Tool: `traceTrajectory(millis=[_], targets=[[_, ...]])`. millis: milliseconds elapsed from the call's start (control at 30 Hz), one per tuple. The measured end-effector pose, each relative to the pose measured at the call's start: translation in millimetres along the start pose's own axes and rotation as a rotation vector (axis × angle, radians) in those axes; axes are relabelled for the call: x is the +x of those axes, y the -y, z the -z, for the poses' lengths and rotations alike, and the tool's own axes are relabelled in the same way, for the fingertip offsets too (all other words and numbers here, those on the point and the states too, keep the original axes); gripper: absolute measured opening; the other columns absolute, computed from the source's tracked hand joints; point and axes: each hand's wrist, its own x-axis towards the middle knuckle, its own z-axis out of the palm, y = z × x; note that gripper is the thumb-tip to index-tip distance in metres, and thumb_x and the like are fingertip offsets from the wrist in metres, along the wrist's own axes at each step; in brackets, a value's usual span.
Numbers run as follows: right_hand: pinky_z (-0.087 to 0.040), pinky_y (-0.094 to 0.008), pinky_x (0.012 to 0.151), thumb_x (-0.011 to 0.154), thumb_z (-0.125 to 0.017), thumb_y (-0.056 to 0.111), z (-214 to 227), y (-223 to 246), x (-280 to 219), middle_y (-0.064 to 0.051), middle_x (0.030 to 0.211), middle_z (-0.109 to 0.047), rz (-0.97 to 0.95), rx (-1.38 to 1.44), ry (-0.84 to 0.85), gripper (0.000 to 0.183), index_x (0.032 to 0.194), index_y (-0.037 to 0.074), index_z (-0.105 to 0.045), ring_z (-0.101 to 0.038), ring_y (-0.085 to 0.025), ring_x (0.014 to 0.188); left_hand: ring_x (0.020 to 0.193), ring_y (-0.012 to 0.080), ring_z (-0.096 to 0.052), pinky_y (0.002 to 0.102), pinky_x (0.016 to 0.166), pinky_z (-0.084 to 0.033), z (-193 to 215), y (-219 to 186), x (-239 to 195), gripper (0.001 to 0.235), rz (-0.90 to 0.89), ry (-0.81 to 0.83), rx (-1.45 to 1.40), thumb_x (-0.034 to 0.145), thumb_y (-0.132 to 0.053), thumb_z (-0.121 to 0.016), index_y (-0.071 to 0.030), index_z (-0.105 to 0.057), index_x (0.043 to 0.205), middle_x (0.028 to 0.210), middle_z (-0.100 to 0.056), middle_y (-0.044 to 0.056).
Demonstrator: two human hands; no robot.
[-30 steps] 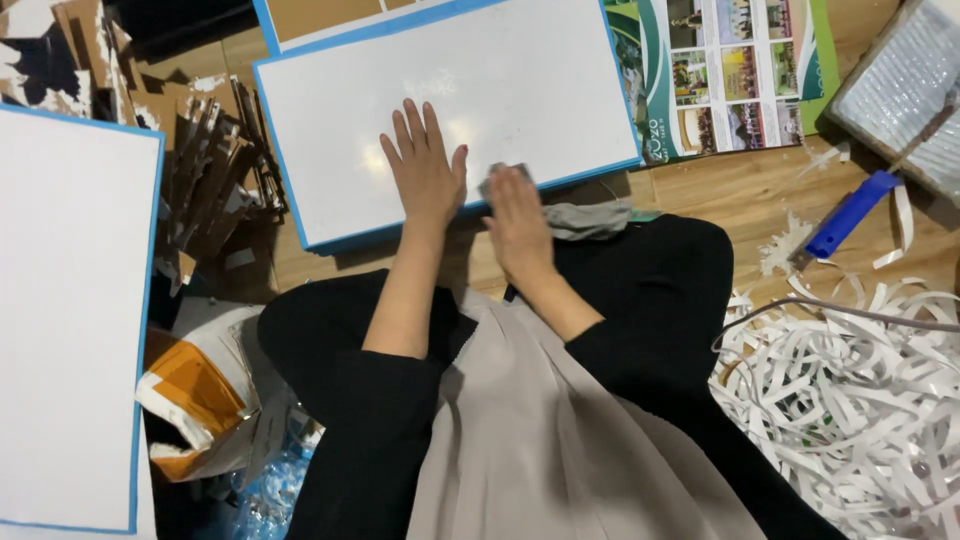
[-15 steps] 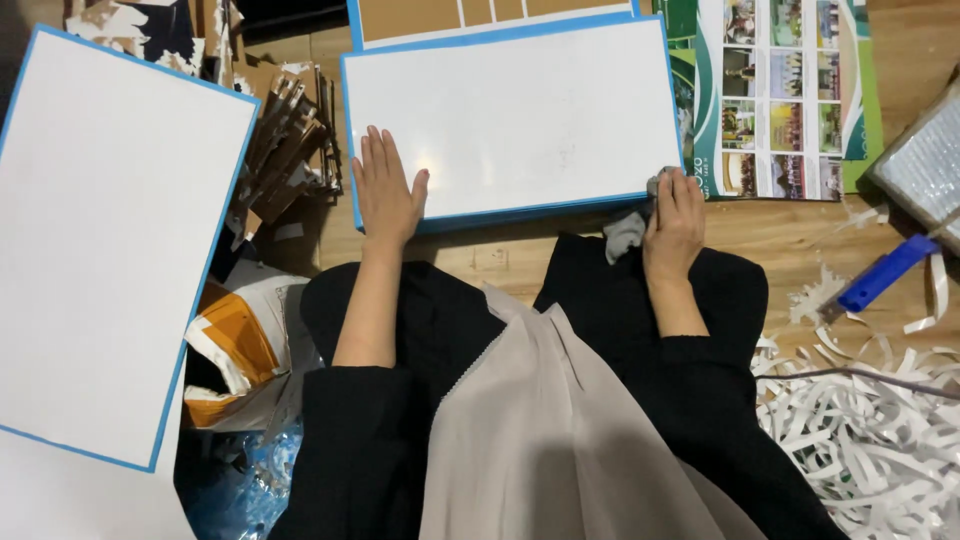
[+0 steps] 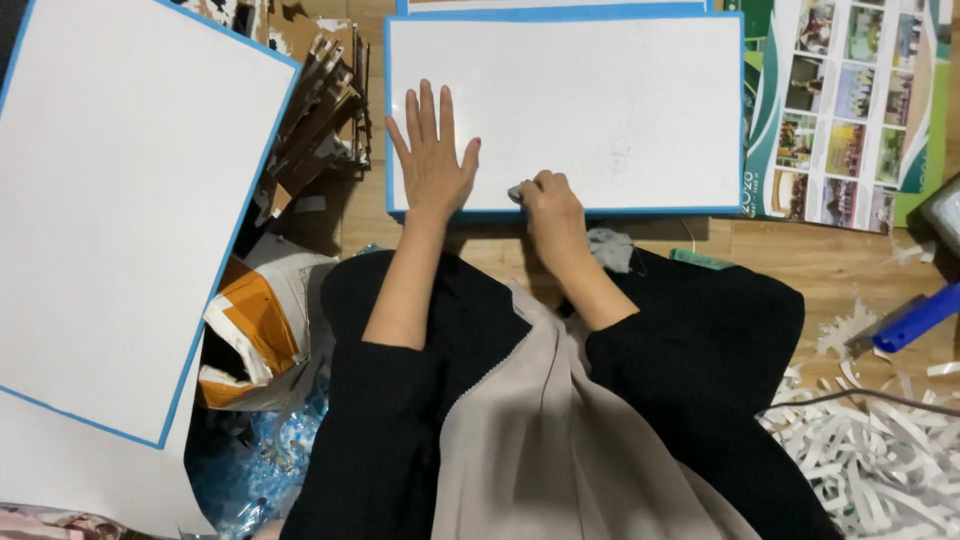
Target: Assembling folders by applying glue with a roller, placing white sheets, and smoothing them with a cloth.
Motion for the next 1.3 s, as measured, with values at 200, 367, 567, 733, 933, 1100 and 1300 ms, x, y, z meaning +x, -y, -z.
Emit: traceTrajectory(millis=[200, 367, 567, 733, 933, 1100, 1300], targets=[[-0.040, -0.034, 0.036, 0.076, -0.061, -0.002, -27, -28, 74, -0.009, 0.076, -0.047, 0.095, -0.333, -0.116, 0.008, 0.080, 0.005, -0.064, -0.048, -0.027, 0.068, 0.138, 0.0295, 0.002, 0.054, 0.110, 0.000, 6, -2, -1, 0.066, 0.013, -0.010, 0.066, 0.100, -0.047, -0.037, -0.010, -0.007, 0.145, 0.149, 0.000, 0.012], [-0.043, -0.041, 0.039, 0.076, -0.064, 0.002, -44, -83, 161, -0.013, 0.073, -0.052, 0.078, -0.458, -0.169, 0.011, 0.066, -0.002, -0.060, -0.050, -0.031, 0.063, 0.138, 0.0294, -0.002, 0.054, 0.110, -0.006, 11, -4, 3, 0.068, 0.026, 0.028, 0.170, 0.099, -0.051, -0.038, -0.012, -0.008, 0.145, 0.149, -0.003, 0.011], [-0.038, -0.036, 0.036, 0.073, -0.065, -0.002, -56, -119, 197, -0.008, 0.068, -0.042, 0.161, -0.484, -0.183, 0.018, 0.060, 0.002, -0.054, -0.045, -0.028, 0.061, 0.137, 0.0300, -0.003, 0.053, 0.110, -0.007, 17, -4, 7, 0.070, 0.050, 0.049, 0.202, 0.099, -0.055, -0.039, -0.012, -0.009, 0.145, 0.149, -0.005, 0.011], [-0.041, -0.037, 0.042, 0.072, -0.058, -0.004, -25, -49, 100, -0.013, 0.081, -0.049, 0.214, -0.496, -0.144, 0.011, 0.080, 0.003, -0.060, -0.048, -0.030, 0.070, 0.137, 0.0304, -0.002, 0.054, 0.109, -0.005, 19, -6, -1, 0.069, 0.055, 0.066, 0.190, 0.100, -0.054, -0.037, -0.012, -0.008, 0.145, 0.149, -0.003, 0.012], [-0.044, -0.025, 0.062, 0.081, -0.056, 0.004, -7, 2, -13, -0.007, 0.074, -0.048, 0.317, -0.650, -0.135, 0.004, 0.083, 0.005, -0.058, -0.051, -0.022, 0.071, 0.138, 0.0291, 0.003, 0.055, 0.106, 0.006, 0, -6, 1, 0.068, 0.080, -0.031, -0.016, 0.092, -0.052, -0.034, -0.013, -0.013, 0.144, 0.149, -0.004, 0.013], [-0.045, -0.027, 0.056, 0.068, -0.063, 0.005, -20, -12, -74, -0.007, 0.070, -0.052, 0.235, -0.551, 0.116, 0.002, 0.070, 0.007, -0.063, -0.054, -0.022, 0.067, 0.137, 0.0281, 0.002, 0.055, 0.107, 0.005, 2, -5, -3, 0.068, 0.083, -0.031, -0.012, 0.092, -0.052, -0.034, -0.013, -0.014, 0.144, 0.149, -0.004, 0.012], [-0.046, -0.036, 0.071, 0.078, -0.066, 0.008, 75, -17, -33, -0.011, 0.077, -0.062, -0.109, -0.009, 0.039, 0.008, 0.086, 0.008, -0.066, -0.060, -0.031, 0.078, 0.137, 0.0279, 0.002, 0.053, 0.107, 0.004, 4, -8, 0, 0.070, 0.089, -0.006, -0.015, 0.093, -0.051, -0.040, -0.013, -0.013, 0.145, 0.149, -0.003, 0.012]])
